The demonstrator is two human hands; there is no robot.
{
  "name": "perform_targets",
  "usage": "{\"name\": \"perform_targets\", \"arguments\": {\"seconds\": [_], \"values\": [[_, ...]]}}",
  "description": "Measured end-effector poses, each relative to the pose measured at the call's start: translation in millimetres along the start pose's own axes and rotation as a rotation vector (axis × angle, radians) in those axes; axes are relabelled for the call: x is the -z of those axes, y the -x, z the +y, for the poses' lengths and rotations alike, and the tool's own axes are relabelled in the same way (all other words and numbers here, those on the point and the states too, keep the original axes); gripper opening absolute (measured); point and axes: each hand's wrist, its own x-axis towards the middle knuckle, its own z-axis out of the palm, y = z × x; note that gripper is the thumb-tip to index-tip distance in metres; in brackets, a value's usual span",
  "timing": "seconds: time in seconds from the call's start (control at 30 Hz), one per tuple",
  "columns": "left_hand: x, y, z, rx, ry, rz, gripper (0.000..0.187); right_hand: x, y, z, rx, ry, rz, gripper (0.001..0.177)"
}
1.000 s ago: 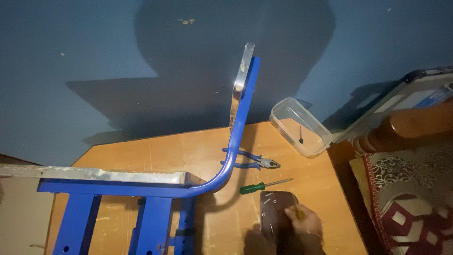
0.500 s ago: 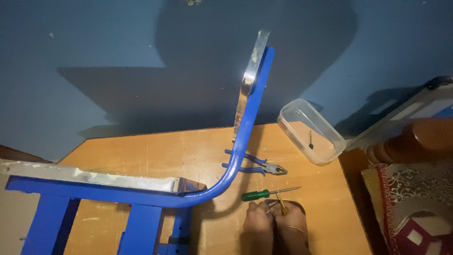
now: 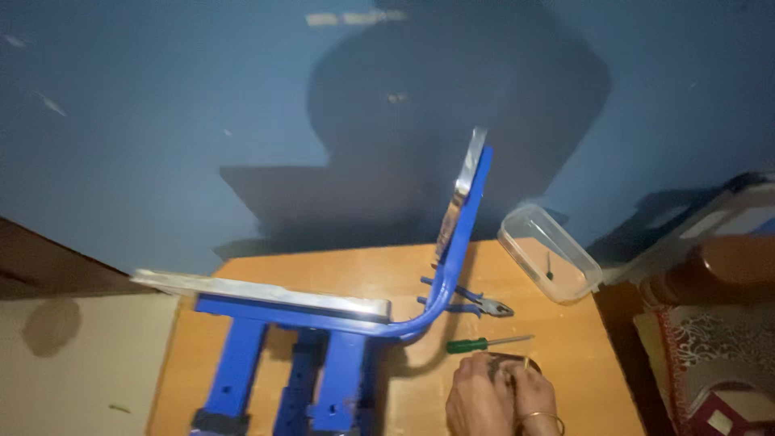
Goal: The person assembles a blue metal chair frame on a wooden table. They insert and tighten multiple screws into the frame using a yellow screwdriver, occasionally adjusting the frame's position. The task focuses on securing the joints of the chair frame.
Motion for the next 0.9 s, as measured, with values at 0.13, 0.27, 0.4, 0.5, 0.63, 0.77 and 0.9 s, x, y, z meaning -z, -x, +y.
{"name": "perform_targets", "arguments": {"seconds": [0.13,0.27,0.4,0.5,0.63,0.77,0.9], "values": [[114,6,32,-0.283,-0.344,0.307,0.049,-29,35,-59,-0.323,-0.461,-0.148,0.021],[194,15,29,-0.153,-0.54,0.639,0.1,-65,96,-116,-0.406,-0.469,-0.168,0.019],[224,3,25,0.106,-0.292,0.222,0.104,-104,125,-172,-0.265,-0.635,-0.404,0.024],[231,-1,24,0.103,-0.262,0.138,0.104,-124,135,-202,-0.24,-0.667,-0.347,0.012],[240,-2,25,0.1,-0.23,0.101,0.109,-124,146,-224,-0.266,-0.585,-0.356,0.011],[259,8,27,0.175,-0.169,0.029,0.127,-111,166,-242,-0.247,-0.587,-0.449,0.019],[287,11,33,0.156,-0.207,0.027,0.133,-93,186,-265,-0.2,-0.493,-0.462,0.015]]}}
